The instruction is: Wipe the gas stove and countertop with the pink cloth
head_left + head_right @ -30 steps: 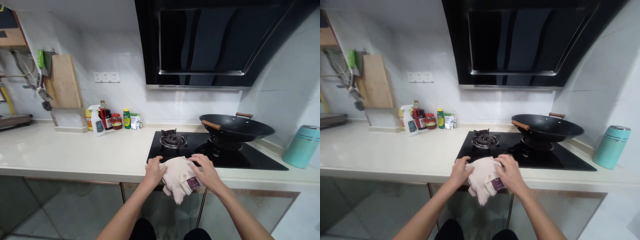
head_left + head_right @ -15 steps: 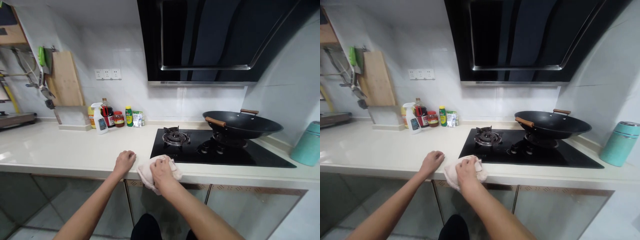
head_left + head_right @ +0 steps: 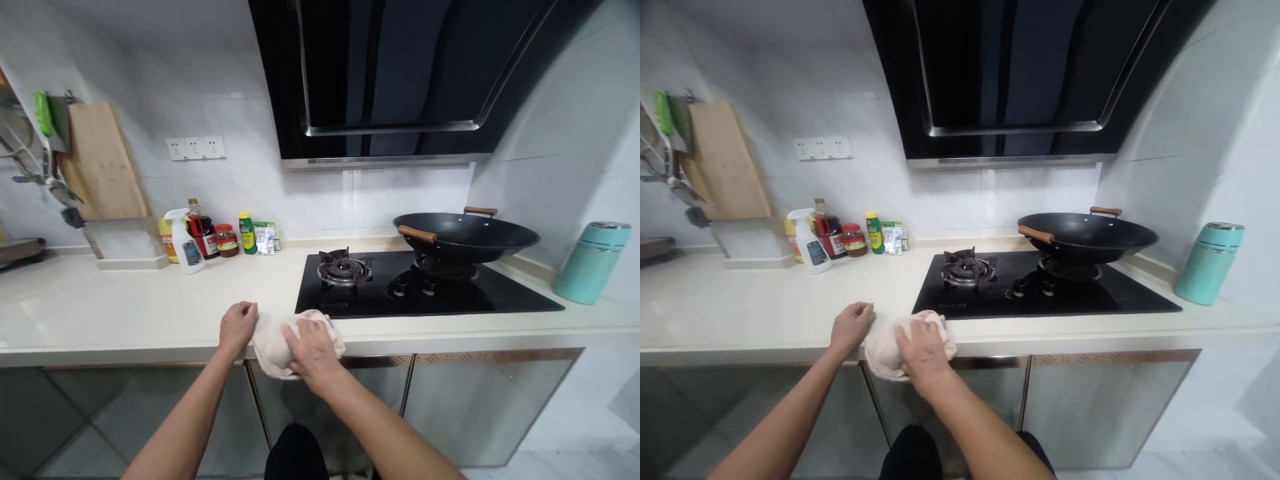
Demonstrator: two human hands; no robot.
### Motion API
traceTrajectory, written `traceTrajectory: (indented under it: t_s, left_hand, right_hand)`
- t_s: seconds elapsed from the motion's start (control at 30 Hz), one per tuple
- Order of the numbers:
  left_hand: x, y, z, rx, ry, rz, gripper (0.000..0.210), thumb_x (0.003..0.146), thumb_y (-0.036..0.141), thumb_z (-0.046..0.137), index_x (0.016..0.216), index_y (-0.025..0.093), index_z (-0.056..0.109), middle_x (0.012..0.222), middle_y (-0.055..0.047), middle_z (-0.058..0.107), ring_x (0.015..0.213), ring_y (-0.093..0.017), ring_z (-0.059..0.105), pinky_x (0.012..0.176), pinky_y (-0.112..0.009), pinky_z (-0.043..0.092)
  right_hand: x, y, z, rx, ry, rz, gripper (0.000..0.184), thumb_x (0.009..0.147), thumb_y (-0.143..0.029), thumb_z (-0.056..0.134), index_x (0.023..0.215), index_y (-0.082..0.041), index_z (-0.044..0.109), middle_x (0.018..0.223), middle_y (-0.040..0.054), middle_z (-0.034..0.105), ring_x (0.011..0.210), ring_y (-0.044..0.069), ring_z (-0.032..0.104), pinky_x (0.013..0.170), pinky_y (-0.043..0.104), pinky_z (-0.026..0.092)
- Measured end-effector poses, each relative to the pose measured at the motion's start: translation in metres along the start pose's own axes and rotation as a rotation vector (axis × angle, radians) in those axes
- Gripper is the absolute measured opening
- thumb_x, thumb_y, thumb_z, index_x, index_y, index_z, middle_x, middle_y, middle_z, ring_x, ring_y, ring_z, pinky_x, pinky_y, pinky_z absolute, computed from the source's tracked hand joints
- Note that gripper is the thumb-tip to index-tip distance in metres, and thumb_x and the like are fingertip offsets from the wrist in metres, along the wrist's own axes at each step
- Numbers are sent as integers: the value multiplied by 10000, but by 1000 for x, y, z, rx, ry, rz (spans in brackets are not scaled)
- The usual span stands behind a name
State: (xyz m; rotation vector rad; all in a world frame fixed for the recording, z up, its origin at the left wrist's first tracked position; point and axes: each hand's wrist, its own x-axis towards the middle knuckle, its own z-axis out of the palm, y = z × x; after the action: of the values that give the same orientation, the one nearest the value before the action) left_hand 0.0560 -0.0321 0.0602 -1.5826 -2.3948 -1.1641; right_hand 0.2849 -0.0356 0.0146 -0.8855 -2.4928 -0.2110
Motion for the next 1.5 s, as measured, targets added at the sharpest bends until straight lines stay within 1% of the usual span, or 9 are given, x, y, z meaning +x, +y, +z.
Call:
traceTrajectory:
  t_s: [0.2, 0.4, 0.63, 0.73, 0.87, 1.03, 1.27, 1.37, 1.5]
  left_hand:
    - [-1, 0, -1, 0, -2, -13, 406, 867, 467, 420, 895, 216, 738, 1022, -98, 782, 972, -277, 695, 857, -335, 504]
    - [0, 2, 3, 67, -28, 39, 423, 875, 475, 425, 920, 215, 756, 1046, -108, 789, 989, -300, 693, 831, -343, 498]
    - [-1, 3, 2, 173, -70, 82, 481, 932, 440, 376, 1021, 175, 767, 1134, -122, 782, 1048, -298, 678, 839, -344, 489]
    - [0, 1, 4, 204, -82, 123, 488, 939, 448, 369, 1012, 177, 768, 1126, -119, 781, 1076, -304, 663, 864, -354, 483]
    - [3, 0, 9, 261, -85, 205, 510, 932, 487, 373, 972, 184, 781, 1099, -131, 776, 1091, -333, 638, 917, -392, 470]
    - [5, 5, 7, 279, -114, 207, 523, 912, 517, 393, 960, 184, 794, 1070, -142, 770, 1074, -347, 627, 930, -415, 464]
    - [7, 3, 3, 275, -125, 233, 527, 884, 532, 398, 920, 192, 799, 1066, -138, 777, 1053, -341, 645, 945, -415, 473]
    - [11, -3, 5, 260, -125, 216, 524, 878, 537, 395, 916, 202, 797, 1089, -133, 777, 1080, -349, 653, 938, -415, 484]
    - [15, -10, 7, 225, -119, 212, 511, 868, 519, 412, 932, 193, 799, 1082, -138, 784, 1085, -353, 667, 922, -413, 501]
  right_hand:
    - [-101, 105, -37, -117, 91, 200, 842, 701, -317, 883, 1460, -265, 521, 1437, 178, 534, 1240, 368, 526, 1063, 532, 361]
    - [-200, 221, -92, -322, 55, 446, 824, 674, -299, 816, 1444, -258, 524, 1444, 144, 534, 1305, 355, 495, 1106, 501, 338]
    - [-260, 307, -117, -408, -48, 666, 899, 595, -243, 731, 1459, -290, 485, 1500, 110, 507, 1338, 332, 499, 1133, 501, 316]
    - [-260, 303, -112, -467, -38, 690, 875, 607, -207, 688, 1455, -266, 483, 1521, 132, 492, 1396, 347, 449, 1157, 548, 271]
    - [-233, 260, -104, -459, -46, 650, 844, 639, -210, 704, 1454, -231, 486, 1529, 154, 482, 1445, 348, 383, 1187, 572, 214]
    - [-154, 178, -82, -353, -169, 679, 999, 581, -223, 852, 1500, -203, 463, 1530, 223, 466, 1424, 412, 394, 1167, 641, 218]
    - [-56, 72, -25, -178, -149, 476, 1059, 602, -355, 925, 1529, -181, 443, 1517, 272, 471, 1401, 439, 433, 1170, 674, 260]
    - [-60, 70, -8, -143, -18, 347, 894, 730, -339, 831, 1522, -189, 447, 1540, 257, 458, 1430, 416, 418, 1173, 650, 284]
    - [-95, 103, -9, -154, 112, 241, 818, 746, -273, 802, 1495, -220, 476, 1501, 223, 509, 1405, 385, 448, 1177, 622, 291]
